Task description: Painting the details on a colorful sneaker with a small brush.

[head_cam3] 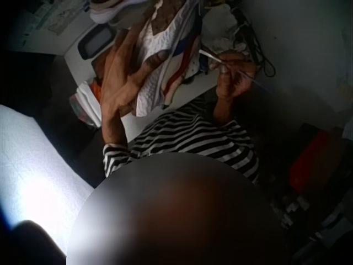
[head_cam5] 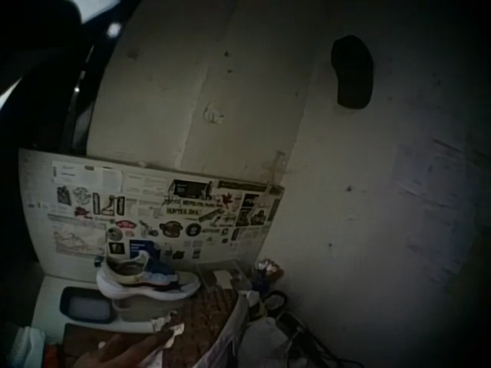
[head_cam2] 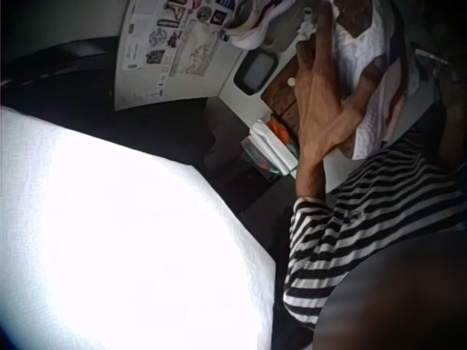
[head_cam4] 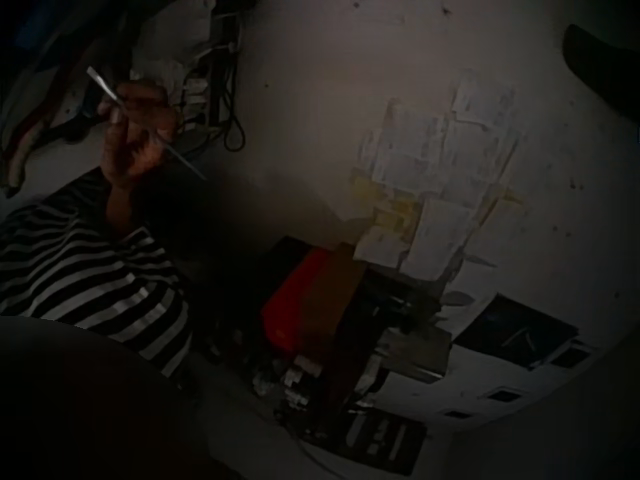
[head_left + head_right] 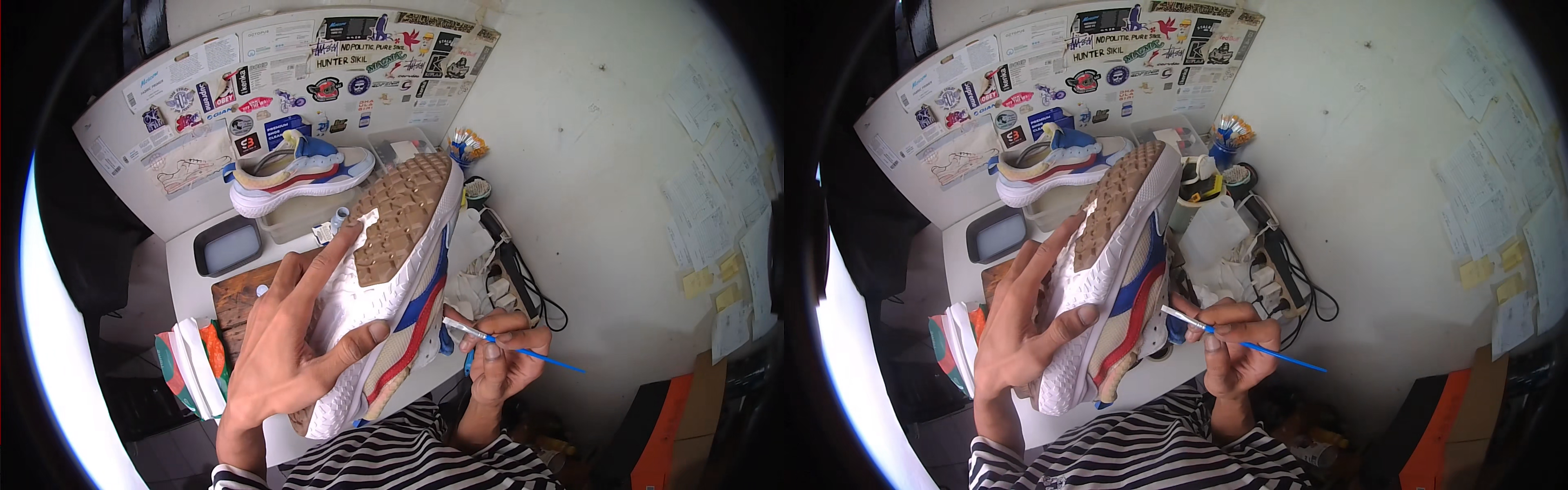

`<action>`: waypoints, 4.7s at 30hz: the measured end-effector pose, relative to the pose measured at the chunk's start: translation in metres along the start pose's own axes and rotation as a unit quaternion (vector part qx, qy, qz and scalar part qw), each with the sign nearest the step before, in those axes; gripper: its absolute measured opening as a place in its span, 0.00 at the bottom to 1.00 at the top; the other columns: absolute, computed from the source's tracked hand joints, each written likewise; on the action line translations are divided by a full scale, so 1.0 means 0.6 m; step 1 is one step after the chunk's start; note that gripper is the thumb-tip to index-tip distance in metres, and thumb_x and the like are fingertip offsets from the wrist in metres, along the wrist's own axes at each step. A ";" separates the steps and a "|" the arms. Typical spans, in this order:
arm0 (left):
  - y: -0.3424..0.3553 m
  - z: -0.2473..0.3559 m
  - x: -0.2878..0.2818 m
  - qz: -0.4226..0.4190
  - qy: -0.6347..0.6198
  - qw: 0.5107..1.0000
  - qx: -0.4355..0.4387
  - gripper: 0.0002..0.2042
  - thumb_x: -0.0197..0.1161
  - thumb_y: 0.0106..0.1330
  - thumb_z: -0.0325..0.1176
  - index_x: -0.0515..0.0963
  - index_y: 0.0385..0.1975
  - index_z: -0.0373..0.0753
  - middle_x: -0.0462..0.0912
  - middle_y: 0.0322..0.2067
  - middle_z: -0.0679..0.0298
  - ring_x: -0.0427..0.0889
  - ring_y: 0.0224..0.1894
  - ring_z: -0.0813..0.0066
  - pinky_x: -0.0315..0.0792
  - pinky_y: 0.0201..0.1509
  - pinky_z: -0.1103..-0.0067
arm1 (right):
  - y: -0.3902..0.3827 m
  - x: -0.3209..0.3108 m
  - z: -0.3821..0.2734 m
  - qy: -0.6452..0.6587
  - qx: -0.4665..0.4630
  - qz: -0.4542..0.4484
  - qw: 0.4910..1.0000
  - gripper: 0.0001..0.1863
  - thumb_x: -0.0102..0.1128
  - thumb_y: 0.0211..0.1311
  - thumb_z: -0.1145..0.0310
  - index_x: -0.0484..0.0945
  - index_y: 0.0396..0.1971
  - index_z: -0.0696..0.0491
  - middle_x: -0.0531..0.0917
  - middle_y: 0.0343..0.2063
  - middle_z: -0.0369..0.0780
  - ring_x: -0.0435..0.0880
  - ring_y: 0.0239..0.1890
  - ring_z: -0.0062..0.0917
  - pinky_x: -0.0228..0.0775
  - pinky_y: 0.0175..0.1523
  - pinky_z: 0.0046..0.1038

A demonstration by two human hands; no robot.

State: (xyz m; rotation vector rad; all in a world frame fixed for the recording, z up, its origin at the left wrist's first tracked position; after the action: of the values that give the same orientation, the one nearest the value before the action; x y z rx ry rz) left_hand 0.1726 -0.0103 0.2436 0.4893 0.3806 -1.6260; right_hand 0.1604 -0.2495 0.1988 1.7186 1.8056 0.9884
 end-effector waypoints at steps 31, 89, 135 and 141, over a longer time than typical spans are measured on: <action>-0.018 -0.001 0.000 0.068 0.016 0.987 0.146 0.46 0.71 0.50 0.54 0.65 0.70 0.39 0.74 0.42 0.48 0.78 0.43 0.51 0.72 0.48 0.62 | 0.015 0.002 0.001 0.028 0.055 0.054 0.997 0.09 0.52 0.66 0.83 0.64 0.42 0.60 0.78 0.36 0.52 0.79 0.25 0.25 0.82 0.40 0.35; -0.023 0.004 -0.006 0.065 0.011 0.993 0.096 0.47 0.69 0.48 0.56 0.66 0.68 0.37 0.74 0.42 0.49 0.77 0.45 0.52 0.70 0.50 0.62 | 0.008 0.009 0.004 0.034 0.046 0.060 0.997 0.10 0.54 0.65 0.82 0.63 0.41 0.59 0.80 0.35 0.54 0.78 0.24 0.25 0.77 0.30 0.28; -0.027 0.004 -0.014 0.039 0.004 0.999 -0.007 0.46 0.68 0.50 0.57 0.66 0.69 0.38 0.74 0.39 0.52 0.77 0.41 0.57 0.69 0.48 0.65 | 0.007 0.021 0.010 0.016 0.038 0.040 0.998 0.09 0.54 0.64 0.80 0.63 0.39 0.58 0.78 0.32 0.51 0.75 0.22 0.24 0.73 0.28 0.25; -0.034 -0.061 -0.005 0.042 -0.041 0.998 0.028 0.44 0.67 0.58 0.56 0.60 0.72 0.39 0.77 0.44 0.43 0.79 0.42 0.51 0.72 0.48 0.64 | 0.001 0.028 0.029 0.089 0.082 0.053 0.991 0.09 0.52 0.64 0.82 0.64 0.40 0.58 0.77 0.32 0.52 0.76 0.23 0.25 0.78 0.34 0.30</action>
State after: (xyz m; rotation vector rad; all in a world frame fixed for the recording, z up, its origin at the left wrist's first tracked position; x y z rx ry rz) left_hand 0.1558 0.0136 0.2135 0.4718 0.2505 -1.5725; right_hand 0.1716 -0.2296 0.1906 1.8943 1.9731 1.0940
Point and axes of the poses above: each hand's wrist, its own y-axis towards the middle knuckle, its own x-axis out of the palm, z = x × y, the point moved 5 cm from there along y, towards the middle knuckle
